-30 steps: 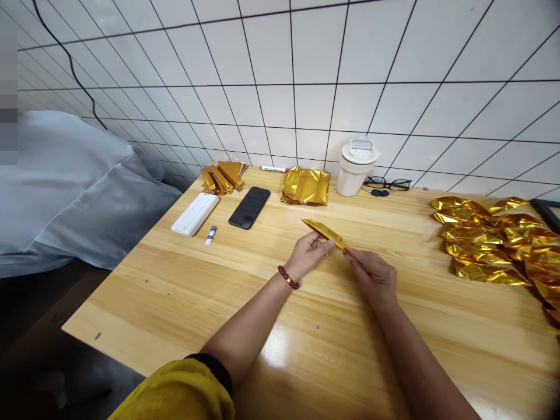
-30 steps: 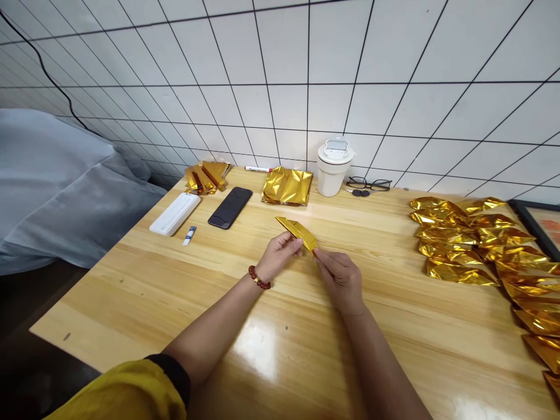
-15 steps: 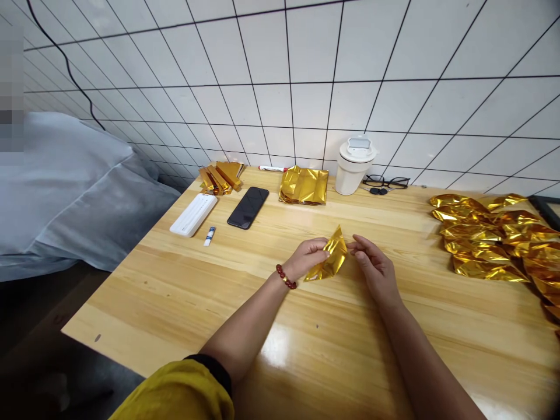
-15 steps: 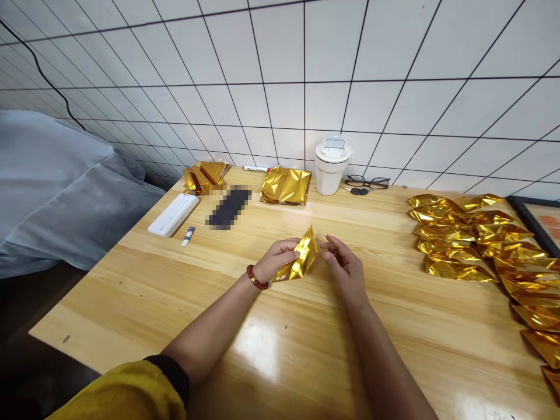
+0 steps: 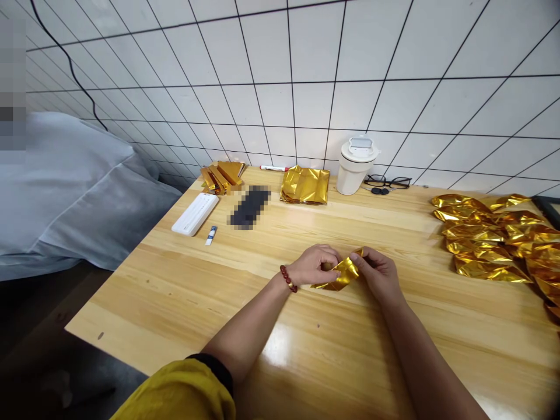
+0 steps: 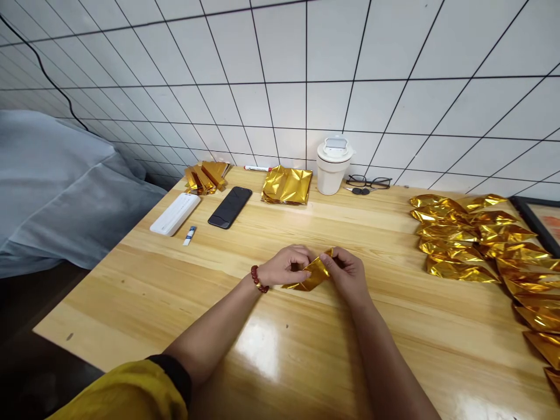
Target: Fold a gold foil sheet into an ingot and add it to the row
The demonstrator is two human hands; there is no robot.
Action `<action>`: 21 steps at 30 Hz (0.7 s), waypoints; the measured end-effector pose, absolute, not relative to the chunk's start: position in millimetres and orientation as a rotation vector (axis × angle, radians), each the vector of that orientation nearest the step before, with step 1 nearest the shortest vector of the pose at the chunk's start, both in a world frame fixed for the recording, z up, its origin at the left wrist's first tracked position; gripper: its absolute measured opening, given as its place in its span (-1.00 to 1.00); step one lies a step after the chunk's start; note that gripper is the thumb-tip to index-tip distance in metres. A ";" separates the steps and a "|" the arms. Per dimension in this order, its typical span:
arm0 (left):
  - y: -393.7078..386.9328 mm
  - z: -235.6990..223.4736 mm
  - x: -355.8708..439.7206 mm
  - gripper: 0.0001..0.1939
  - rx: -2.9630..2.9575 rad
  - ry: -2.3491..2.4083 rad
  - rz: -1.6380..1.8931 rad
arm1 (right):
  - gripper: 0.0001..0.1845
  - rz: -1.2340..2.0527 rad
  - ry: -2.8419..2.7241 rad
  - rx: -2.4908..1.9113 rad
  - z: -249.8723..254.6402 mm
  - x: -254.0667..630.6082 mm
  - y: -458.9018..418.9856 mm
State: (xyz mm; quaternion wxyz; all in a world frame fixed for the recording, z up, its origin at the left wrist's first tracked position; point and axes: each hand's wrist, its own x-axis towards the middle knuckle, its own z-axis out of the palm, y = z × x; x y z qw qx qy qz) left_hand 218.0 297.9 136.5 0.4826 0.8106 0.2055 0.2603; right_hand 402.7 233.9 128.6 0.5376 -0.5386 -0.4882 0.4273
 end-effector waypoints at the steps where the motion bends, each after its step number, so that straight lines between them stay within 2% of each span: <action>1: 297.0 136.2 218.1 -0.61 1.882 0.514 0.644 | -0.64 0.993 -1.088 -1.279 127.2 403.9 234.6; 7: 295.0 133.5 222.2 -0.60 1.283 0.764 0.852 | -0.60 0.829 -0.831 -1.251 121.8 410.6 239.3; 14: 305.3 132.4 222.3 -0.59 0.804 0.891 1.190 | -0.74 0.873 -0.949 -1.307 120.7 406.2 239.2; 21: 301.1 141.2 221.7 -0.54 0.937 0.767 1.041 | -0.78 0.855 -1.056 -1.310 124.3 404.3 239.4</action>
